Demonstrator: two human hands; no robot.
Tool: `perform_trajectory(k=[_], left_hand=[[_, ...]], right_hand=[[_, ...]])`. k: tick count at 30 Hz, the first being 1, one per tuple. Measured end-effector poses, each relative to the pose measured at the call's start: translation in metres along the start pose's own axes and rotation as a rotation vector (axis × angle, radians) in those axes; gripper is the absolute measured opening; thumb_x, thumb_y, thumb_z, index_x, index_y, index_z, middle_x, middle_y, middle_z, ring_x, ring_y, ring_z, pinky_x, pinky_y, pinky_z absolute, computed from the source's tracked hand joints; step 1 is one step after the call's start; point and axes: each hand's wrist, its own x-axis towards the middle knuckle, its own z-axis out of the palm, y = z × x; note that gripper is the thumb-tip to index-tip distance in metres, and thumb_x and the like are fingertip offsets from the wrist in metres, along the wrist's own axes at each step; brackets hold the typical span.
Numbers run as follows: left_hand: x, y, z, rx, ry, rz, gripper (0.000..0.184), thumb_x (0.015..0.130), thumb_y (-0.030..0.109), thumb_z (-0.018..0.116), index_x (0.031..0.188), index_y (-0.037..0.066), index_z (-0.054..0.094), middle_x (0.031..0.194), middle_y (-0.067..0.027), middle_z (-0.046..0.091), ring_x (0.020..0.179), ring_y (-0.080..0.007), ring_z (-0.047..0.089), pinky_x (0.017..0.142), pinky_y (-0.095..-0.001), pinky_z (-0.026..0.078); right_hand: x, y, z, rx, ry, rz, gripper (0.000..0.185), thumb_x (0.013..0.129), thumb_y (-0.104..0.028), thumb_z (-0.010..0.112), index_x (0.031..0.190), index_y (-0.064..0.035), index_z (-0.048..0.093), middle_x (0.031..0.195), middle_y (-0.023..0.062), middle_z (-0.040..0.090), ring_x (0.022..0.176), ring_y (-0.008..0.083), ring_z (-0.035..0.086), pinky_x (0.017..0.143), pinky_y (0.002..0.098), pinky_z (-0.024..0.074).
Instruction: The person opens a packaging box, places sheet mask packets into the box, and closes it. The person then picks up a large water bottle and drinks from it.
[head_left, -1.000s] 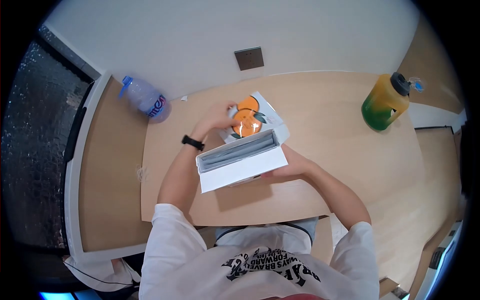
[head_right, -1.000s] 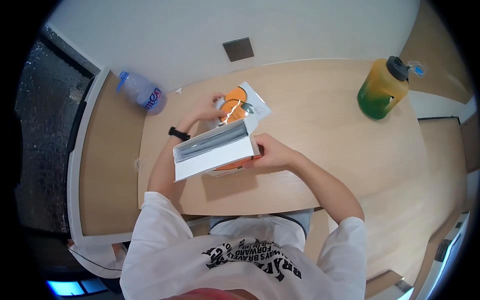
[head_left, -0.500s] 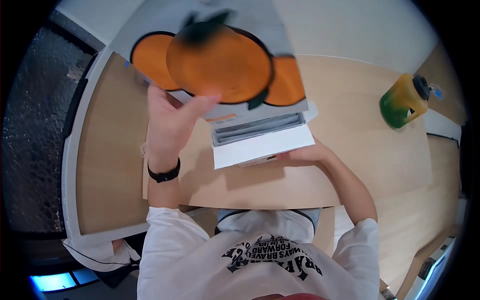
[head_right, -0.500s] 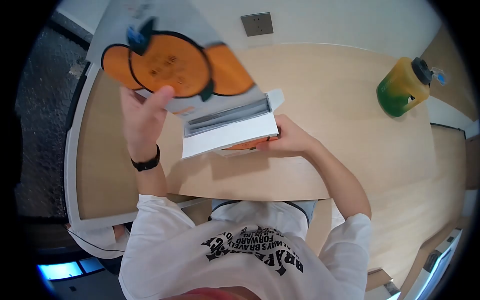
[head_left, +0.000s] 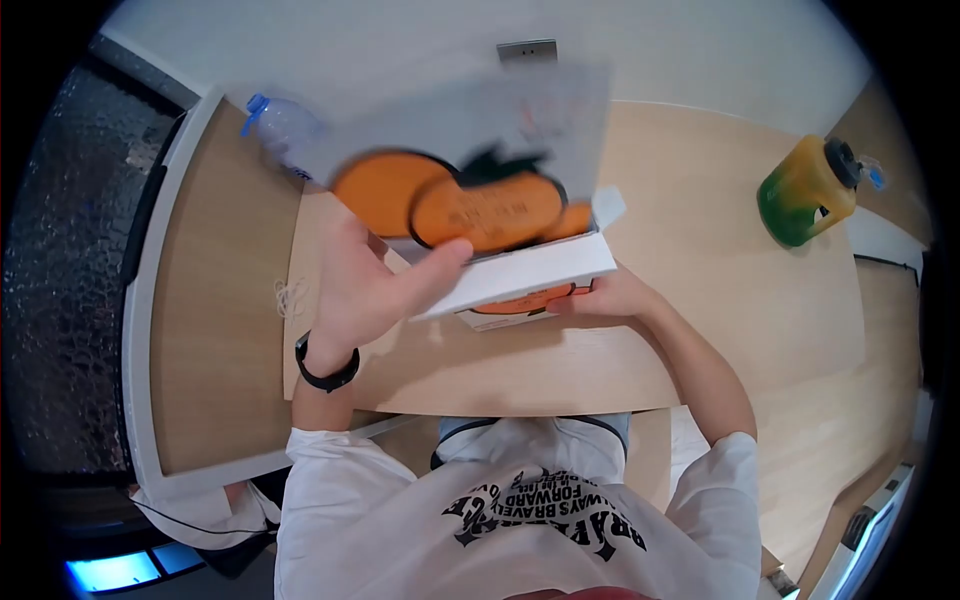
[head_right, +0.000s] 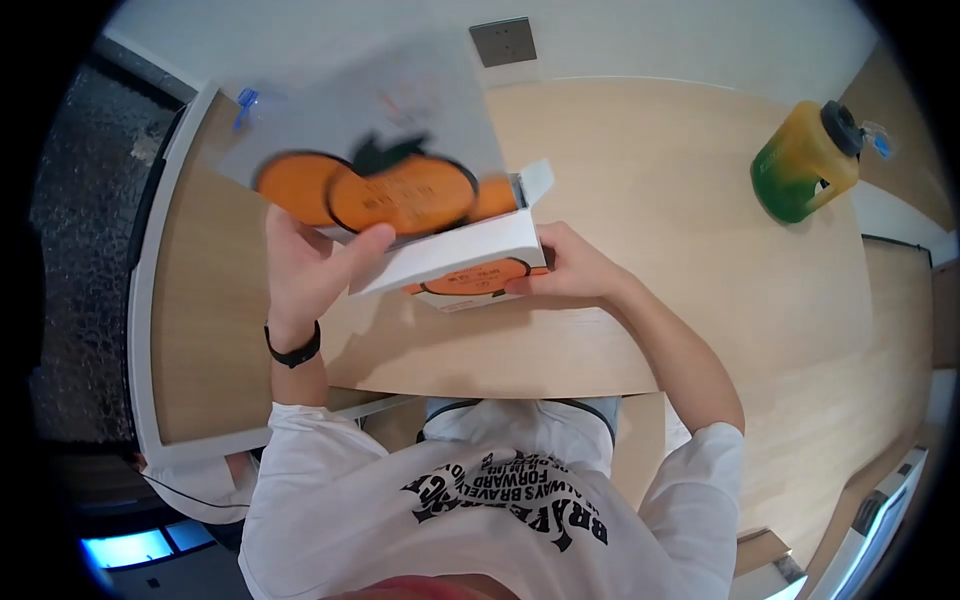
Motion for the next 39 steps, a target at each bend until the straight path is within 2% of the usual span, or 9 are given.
perform_trajectory(k=[3, 6, 13, 19, 22, 25, 28, 31, 39], left_hand=[[0.013, 0.001, 0.002, -0.341, 0.071, 0.167, 0.053, 0.074, 0.003, 0.073, 0.122, -0.001, 0.05, 0.121, -0.0135, 0.058, 0.115, -0.023, 0.055, 0.097, -0.0364, 0.042], [0.016, 0.002, -0.012, -0.249, 0.06, 0.229, 0.062, 0.074, 0.006, 0.072, 0.13, 0.004, 0.045, 0.126, -0.0139, 0.054, 0.118, -0.0234, 0.053, 0.1, -0.0364, 0.04], [0.014, 0.02, 0.008, 0.361, -0.188, 0.243, 0.016, 0.072, -0.002, 0.069, 0.089, -0.001, 0.068, 0.08, -0.0095, 0.068, 0.08, -0.0213, 0.063, 0.067, -0.0326, 0.049], [0.018, 0.026, 0.009, 0.355, -0.32, 0.206, 0.012, 0.071, 0.0, 0.07, 0.082, 0.001, 0.068, 0.074, -0.0106, 0.065, 0.071, -0.0247, 0.06, 0.059, -0.0336, 0.048], [0.017, 0.037, 0.008, 0.342, -0.405, 0.101, 0.01, 0.071, 0.005, 0.072, 0.08, 0.002, 0.069, 0.078, -0.0096, 0.066, 0.076, -0.0248, 0.06, 0.063, -0.0351, 0.049], [0.015, 0.031, 0.007, 0.413, -0.405, 0.21, 0.016, 0.072, 0.014, 0.075, 0.083, 0.003, 0.071, 0.083, -0.0079, 0.067, 0.091, -0.0234, 0.06, 0.075, -0.0369, 0.049], [0.003, 0.046, 0.008, 0.62, -0.438, 0.267, 0.028, 0.073, 0.028, 0.077, 0.088, 0.005, 0.071, 0.088, -0.0056, 0.069, 0.104, -0.027, 0.06, 0.098, -0.0498, 0.039], [-0.016, 0.049, 0.016, 0.598, -0.458, 0.269, 0.036, 0.072, 0.036, 0.078, 0.093, 0.008, 0.071, 0.091, -0.0035, 0.069, 0.111, -0.0274, 0.058, 0.107, -0.0584, 0.025], [-0.035, 0.041, 0.026, 0.801, -0.422, 0.3, 0.031, 0.076, 0.03, 0.074, 0.098, 0.008, 0.068, 0.096, -0.0049, 0.068, 0.112, -0.0253, 0.057, 0.107, -0.0571, 0.028]], right_hand=[[0.0, 0.008, -0.004, 0.004, -0.021, -0.042, 0.045, 0.071, 0.0, 0.074, 0.114, -0.0006, 0.061, 0.104, 0.0067, 0.067, 0.098, 0.0128, 0.06, 0.087, 0.0284, 0.0479], [0.001, 0.008, -0.001, 0.025, -0.017, -0.065, 0.042, 0.071, 0.001, 0.074, 0.111, -0.0006, 0.062, 0.103, 0.007, 0.067, 0.097, 0.0126, 0.06, 0.086, 0.0281, 0.0484], [0.001, 0.001, 0.002, 0.077, -0.003, -0.026, 0.042, 0.071, 0.002, 0.072, 0.112, -0.0005, 0.062, 0.105, 0.0064, 0.067, 0.098, 0.0134, 0.06, 0.089, 0.0301, 0.048], [-0.001, 0.004, 0.0, 0.048, -0.008, -0.078, 0.041, 0.071, -0.006, 0.075, 0.11, -0.0003, 0.063, 0.1, 0.0054, 0.067, 0.092, 0.0125, 0.059, 0.083, 0.0286, 0.048], [0.003, 0.017, 0.002, -0.023, 0.018, -0.051, 0.038, 0.072, -0.009, 0.076, 0.107, -0.0004, 0.063, 0.094, 0.0045, 0.066, 0.089, 0.0106, 0.057, 0.079, 0.0274, 0.048], [0.003, 0.034, -0.006, -0.11, 0.028, -0.041, 0.034, 0.073, -0.01, 0.077, 0.103, -0.0009, 0.064, 0.09, 0.0032, 0.065, 0.086, 0.0093, 0.056, 0.076, 0.0263, 0.048], [0.001, 0.013, 0.003, 0.024, 0.085, -0.062, 0.033, 0.071, -0.012, 0.078, 0.1, -0.0017, 0.065, 0.087, 0.0017, 0.065, 0.084, 0.0101, 0.057, 0.075, 0.0265, 0.0488], [0.0, 0.014, 0.004, 0.146, 0.038, -0.04, 0.038, 0.068, -0.012, 0.08, 0.102, -0.0002, 0.066, 0.095, 0.0047, 0.069, 0.089, 0.0125, 0.061, 0.081, 0.0285, 0.0496], [0.003, 0.036, 0.004, 0.125, 0.085, 0.091, 0.054, 0.064, -0.015, 0.083, 0.111, -0.0008, 0.061, 0.108, 0.0095, 0.065, 0.099, 0.0161, 0.06, 0.087, 0.0318, 0.0488]])
